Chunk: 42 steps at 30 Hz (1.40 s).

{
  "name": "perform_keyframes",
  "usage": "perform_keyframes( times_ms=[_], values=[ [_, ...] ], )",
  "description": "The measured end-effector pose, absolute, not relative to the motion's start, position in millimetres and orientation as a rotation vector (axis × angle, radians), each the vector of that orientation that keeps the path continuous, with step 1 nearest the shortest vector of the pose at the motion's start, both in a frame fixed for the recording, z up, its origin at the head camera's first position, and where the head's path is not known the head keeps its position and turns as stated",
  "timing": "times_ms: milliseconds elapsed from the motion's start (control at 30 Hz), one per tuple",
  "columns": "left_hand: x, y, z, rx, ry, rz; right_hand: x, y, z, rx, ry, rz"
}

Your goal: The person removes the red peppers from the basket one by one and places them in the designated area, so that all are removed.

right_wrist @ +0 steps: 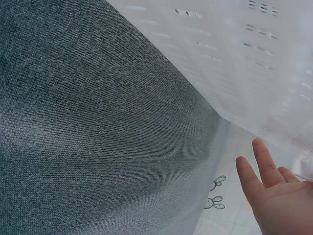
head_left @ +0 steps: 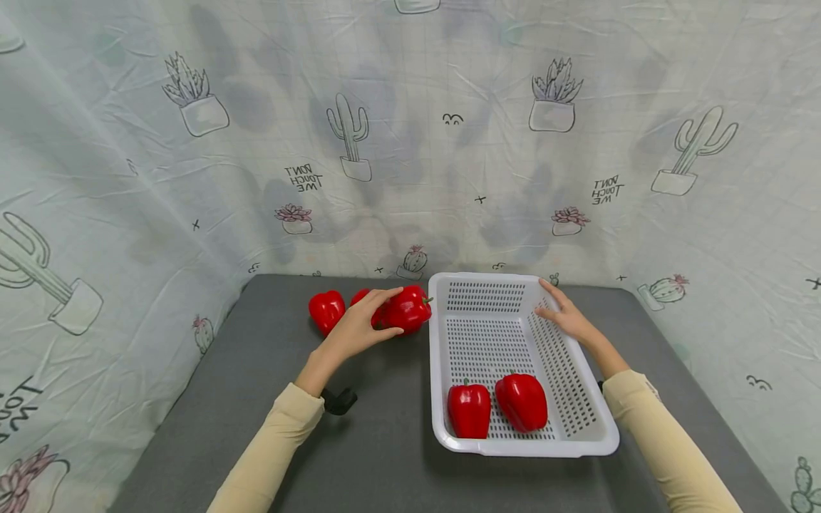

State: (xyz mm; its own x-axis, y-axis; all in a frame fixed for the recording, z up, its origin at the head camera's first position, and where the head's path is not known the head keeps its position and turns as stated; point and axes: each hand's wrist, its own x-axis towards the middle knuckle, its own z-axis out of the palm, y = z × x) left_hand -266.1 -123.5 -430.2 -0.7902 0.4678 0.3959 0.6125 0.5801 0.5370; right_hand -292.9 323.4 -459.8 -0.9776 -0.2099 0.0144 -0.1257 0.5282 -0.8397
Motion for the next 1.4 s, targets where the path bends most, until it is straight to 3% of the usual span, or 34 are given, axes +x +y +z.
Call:
perform_keyframes(
  times_ms=[900,1133,1400],
  values=[
    [-242,-201,-477,-0.739,-2.772,-0.873,-289,320,-454,-0.296,2.622,-1.522],
    [-237,-222,-479,-0.717,-2.823,-0.835,-291,320,-453,-0.290,2.623,-1.506],
    [-237,-240,-470,-0.685,-2.889,-0.810,-272,302,-426,-0.263,2.593,-1.520]
  ],
)
